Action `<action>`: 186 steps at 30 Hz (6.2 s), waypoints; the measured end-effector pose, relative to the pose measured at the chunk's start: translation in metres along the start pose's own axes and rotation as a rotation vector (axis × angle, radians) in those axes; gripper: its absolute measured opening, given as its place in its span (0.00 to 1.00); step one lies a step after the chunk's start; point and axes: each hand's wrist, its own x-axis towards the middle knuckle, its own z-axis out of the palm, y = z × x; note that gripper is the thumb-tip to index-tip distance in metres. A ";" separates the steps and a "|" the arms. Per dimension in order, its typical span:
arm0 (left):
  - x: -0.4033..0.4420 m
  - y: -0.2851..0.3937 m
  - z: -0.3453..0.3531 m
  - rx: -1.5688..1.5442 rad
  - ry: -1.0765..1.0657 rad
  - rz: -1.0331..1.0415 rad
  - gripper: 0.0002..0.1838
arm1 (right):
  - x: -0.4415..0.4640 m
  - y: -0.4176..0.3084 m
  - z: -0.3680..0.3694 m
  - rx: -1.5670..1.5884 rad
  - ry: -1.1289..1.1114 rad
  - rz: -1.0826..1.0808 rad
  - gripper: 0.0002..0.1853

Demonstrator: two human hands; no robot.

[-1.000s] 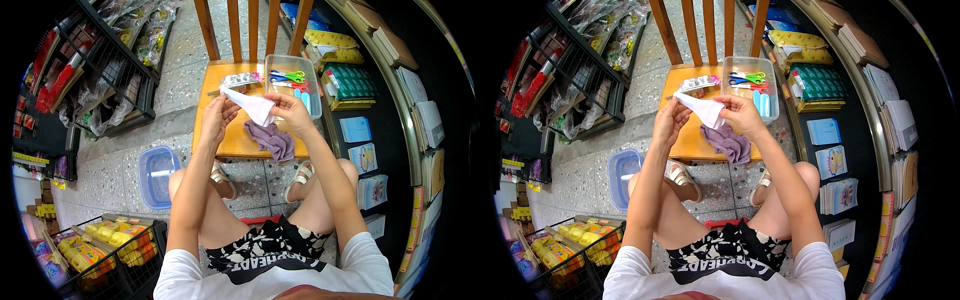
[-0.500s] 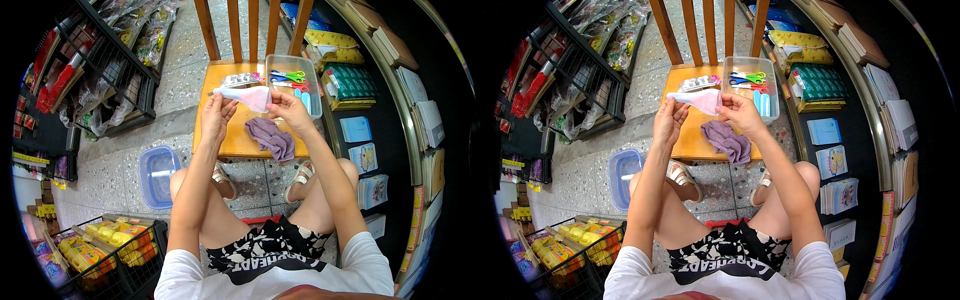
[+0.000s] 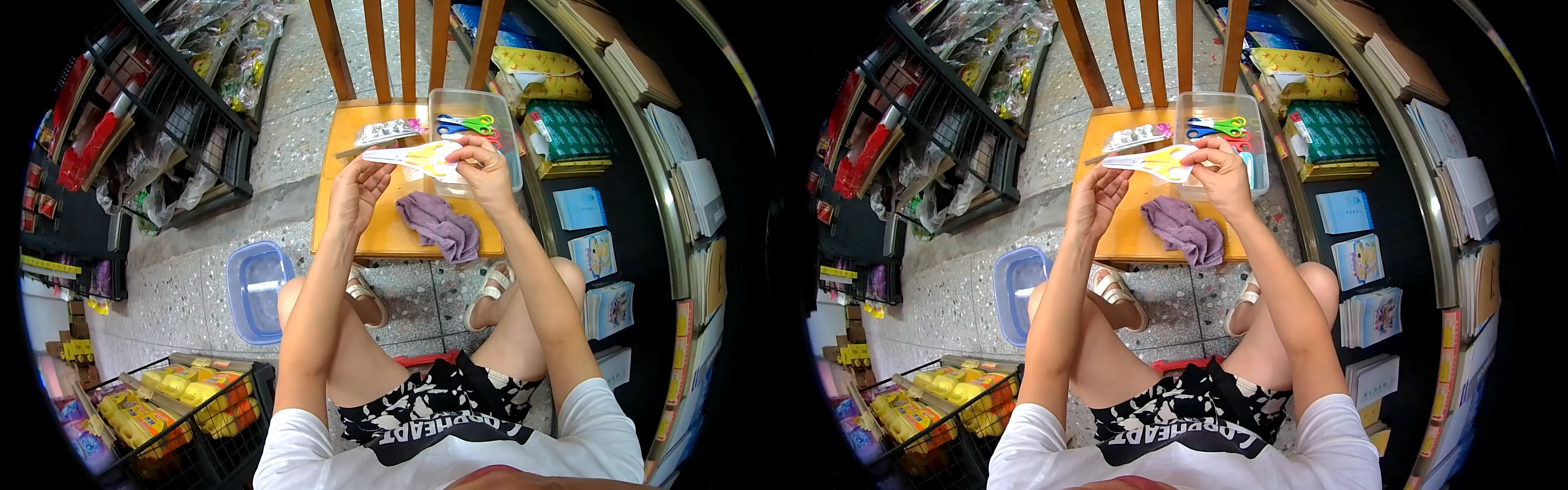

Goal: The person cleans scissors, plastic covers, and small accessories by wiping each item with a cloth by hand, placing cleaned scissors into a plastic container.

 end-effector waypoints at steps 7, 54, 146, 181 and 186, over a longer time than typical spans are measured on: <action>0.007 -0.008 -0.006 0.033 -0.028 0.036 0.14 | 0.001 0.009 0.001 0.302 -0.043 0.199 0.13; 0.076 -0.049 0.086 -0.386 -0.288 -0.151 0.26 | 0.055 0.026 -0.066 0.176 0.368 0.226 0.18; 0.073 -0.077 0.002 1.587 -0.101 0.747 0.09 | 0.010 0.013 -0.002 -0.539 -0.136 -0.246 0.11; 0.046 -0.050 -0.041 1.574 -0.015 0.704 0.09 | -0.021 0.028 0.085 -0.538 -0.279 -0.241 0.13; 0.040 -0.046 -0.056 1.585 -0.017 0.680 0.10 | -0.021 0.032 0.089 -0.601 -0.336 -0.021 0.18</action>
